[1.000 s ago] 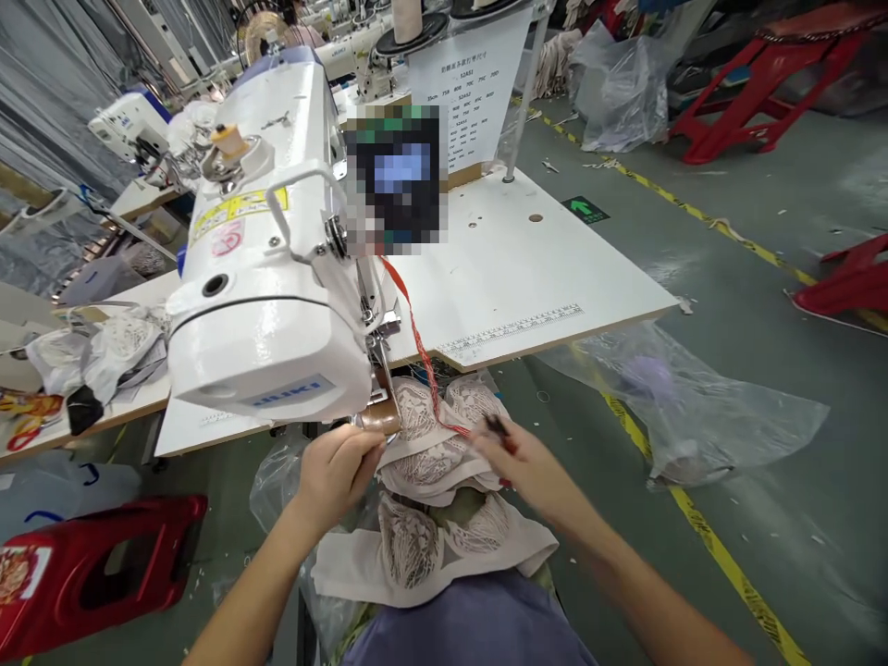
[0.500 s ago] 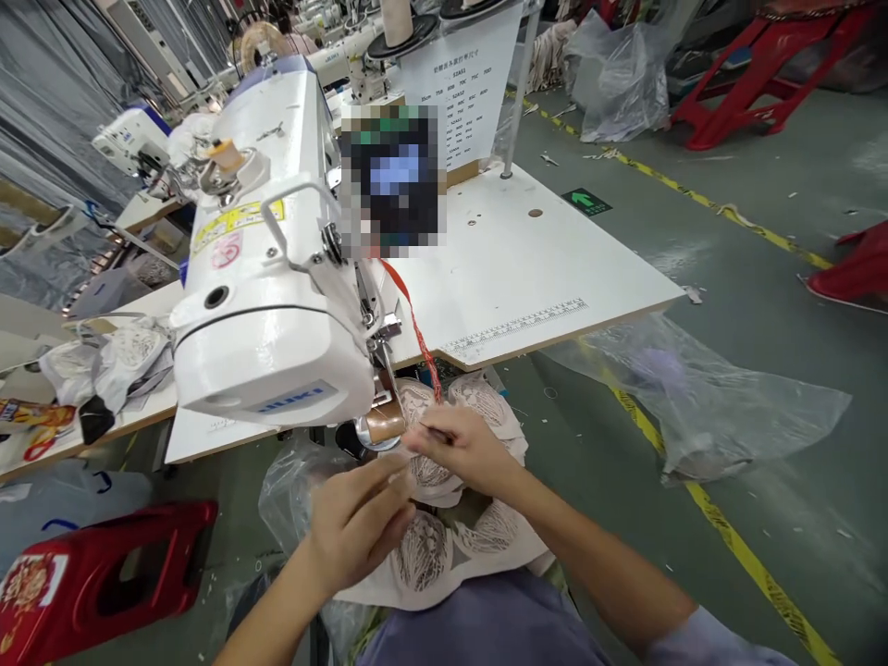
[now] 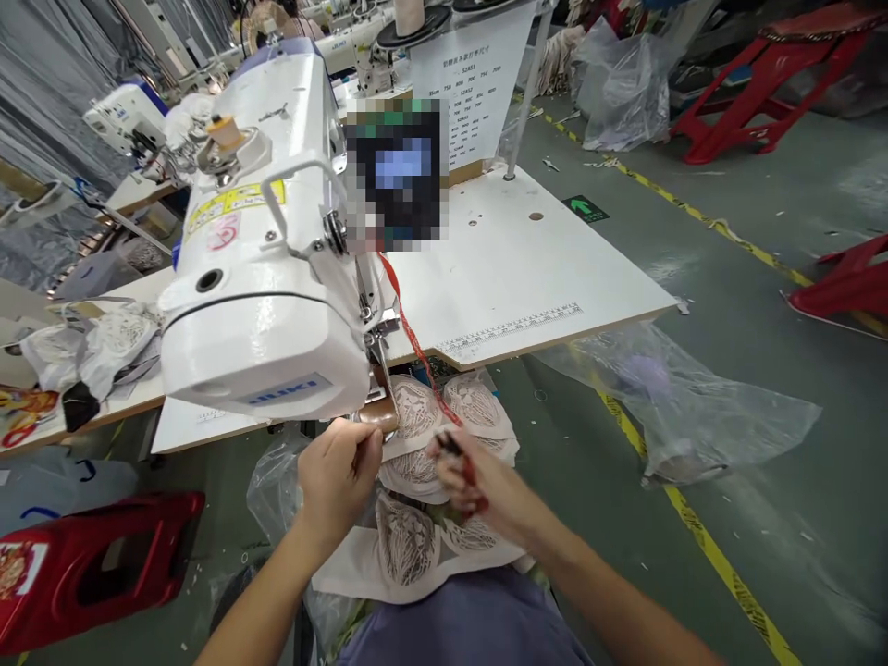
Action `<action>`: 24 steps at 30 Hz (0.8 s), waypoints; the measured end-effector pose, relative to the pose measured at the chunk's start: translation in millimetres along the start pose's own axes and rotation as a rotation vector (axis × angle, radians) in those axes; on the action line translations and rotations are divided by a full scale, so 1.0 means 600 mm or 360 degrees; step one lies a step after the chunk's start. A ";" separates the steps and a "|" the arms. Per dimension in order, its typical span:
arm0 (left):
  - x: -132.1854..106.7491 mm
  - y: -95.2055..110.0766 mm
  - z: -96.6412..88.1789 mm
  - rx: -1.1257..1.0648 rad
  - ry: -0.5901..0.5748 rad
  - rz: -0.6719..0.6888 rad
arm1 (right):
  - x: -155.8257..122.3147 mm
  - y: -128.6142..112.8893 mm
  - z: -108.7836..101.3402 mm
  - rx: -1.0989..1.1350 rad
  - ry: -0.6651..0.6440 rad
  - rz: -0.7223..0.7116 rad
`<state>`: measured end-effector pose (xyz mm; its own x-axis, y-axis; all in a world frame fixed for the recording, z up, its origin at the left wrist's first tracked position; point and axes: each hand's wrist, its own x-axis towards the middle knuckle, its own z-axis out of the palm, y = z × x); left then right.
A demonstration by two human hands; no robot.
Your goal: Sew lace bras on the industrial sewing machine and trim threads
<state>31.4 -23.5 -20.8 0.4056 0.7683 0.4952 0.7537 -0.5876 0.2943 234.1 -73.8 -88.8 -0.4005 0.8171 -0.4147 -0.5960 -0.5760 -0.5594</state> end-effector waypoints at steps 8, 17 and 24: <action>-0.009 0.028 0.009 0.0014 0.0097 0.0006 | 0.027 0.035 0.106 0.0346 -0.0155 -0.0059; -0.010 0.018 0.025 0.0086 0.0242 -0.0127 | 0.030 -0.001 0.011 -0.0677 0.0288 -0.0489; -0.002 -0.007 0.048 0.0446 0.0088 -0.0677 | -0.001 -0.055 -0.258 -0.2816 0.1153 -0.0557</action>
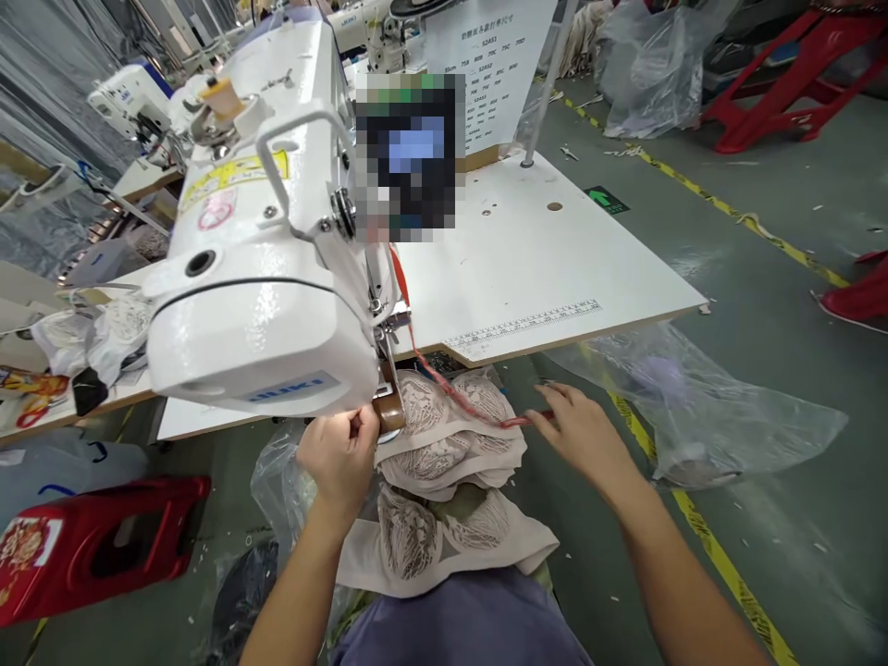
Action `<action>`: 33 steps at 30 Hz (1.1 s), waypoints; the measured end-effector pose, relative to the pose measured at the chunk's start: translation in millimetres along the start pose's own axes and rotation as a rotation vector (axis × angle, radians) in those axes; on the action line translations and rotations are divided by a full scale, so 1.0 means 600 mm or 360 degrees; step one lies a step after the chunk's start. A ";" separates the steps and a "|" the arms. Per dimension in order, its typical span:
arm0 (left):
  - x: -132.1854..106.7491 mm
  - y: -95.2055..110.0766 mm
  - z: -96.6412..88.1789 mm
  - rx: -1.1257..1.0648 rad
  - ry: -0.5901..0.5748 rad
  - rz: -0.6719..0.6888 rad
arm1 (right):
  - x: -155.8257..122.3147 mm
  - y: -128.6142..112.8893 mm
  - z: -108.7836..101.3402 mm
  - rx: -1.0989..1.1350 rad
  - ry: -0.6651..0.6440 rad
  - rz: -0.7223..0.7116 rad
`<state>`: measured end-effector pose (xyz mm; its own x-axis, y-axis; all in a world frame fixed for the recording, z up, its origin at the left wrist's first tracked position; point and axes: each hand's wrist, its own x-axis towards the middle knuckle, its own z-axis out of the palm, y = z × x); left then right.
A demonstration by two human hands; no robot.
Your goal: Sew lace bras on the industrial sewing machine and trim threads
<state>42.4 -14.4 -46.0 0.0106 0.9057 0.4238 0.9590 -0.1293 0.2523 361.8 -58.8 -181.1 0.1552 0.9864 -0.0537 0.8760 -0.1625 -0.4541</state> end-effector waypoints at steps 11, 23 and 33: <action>0.004 -0.006 0.001 0.0200 -0.0070 0.0025 | -0.028 0.013 0.053 0.0015 -0.0383 -0.0076; 0.008 -0.003 -0.004 0.0257 -0.0012 0.0080 | -0.025 -0.056 0.009 0.0351 -0.0425 -0.0008; 0.022 -0.003 -0.021 0.0406 -0.0136 0.0178 | 0.043 -0.311 -0.080 0.0999 0.0055 -0.0942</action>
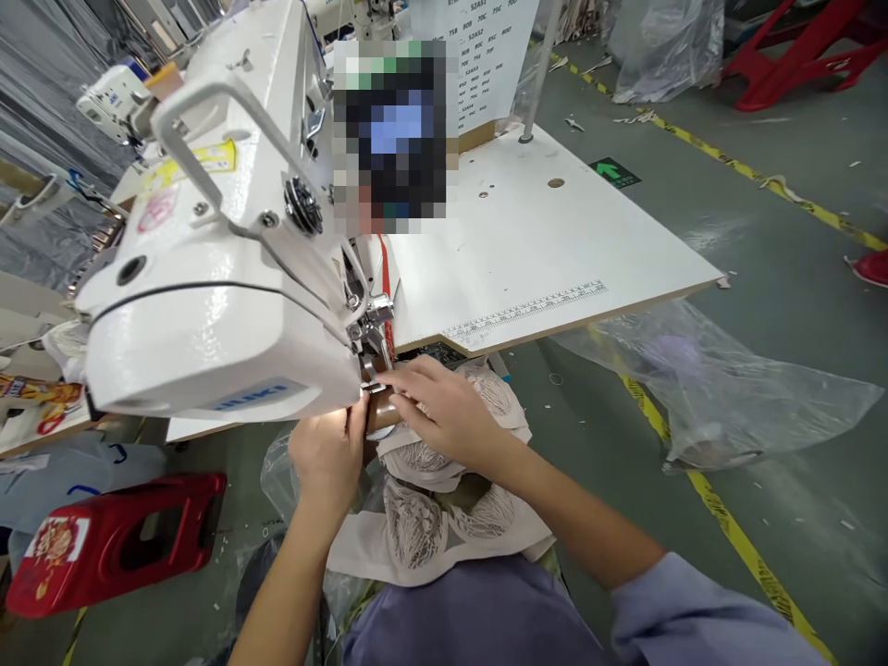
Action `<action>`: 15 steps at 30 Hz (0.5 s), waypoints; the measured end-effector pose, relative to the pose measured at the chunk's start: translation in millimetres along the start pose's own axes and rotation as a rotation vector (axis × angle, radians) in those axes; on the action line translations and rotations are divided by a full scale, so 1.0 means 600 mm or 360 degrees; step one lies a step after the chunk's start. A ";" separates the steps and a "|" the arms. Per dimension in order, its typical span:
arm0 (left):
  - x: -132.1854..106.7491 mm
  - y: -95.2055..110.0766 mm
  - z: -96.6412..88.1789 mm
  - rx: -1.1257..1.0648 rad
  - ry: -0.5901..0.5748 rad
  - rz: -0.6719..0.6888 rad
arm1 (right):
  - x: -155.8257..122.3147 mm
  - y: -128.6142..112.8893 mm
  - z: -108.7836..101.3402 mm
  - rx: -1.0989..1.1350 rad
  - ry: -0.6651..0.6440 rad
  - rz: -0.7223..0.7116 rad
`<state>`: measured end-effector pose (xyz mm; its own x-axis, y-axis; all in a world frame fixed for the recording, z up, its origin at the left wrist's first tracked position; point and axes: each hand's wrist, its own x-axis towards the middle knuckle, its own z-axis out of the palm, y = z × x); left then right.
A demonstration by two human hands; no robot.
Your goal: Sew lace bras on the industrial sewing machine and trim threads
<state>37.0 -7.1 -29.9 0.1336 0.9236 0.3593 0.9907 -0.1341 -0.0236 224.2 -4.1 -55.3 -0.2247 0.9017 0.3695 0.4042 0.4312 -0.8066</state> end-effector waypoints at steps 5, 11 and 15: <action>0.003 -0.011 -0.002 -0.0033 -0.0052 0.0062 | 0.038 -0.001 0.021 -0.0042 -0.0121 -0.0047; 0.011 -0.009 -0.020 0.0018 -0.0310 0.0239 | 0.053 -0.008 0.012 0.0022 -0.0167 0.0005; -0.002 -0.007 -0.051 -0.0136 -0.0085 0.0437 | 0.062 -0.019 0.018 -0.0084 -0.0120 0.0056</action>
<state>31.8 -19.0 -1.6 0.4001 0.8657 0.3009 0.9117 -0.4095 -0.0340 201.6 24.3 -37.6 -0.2751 0.9121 0.3038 0.4585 0.4022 -0.7925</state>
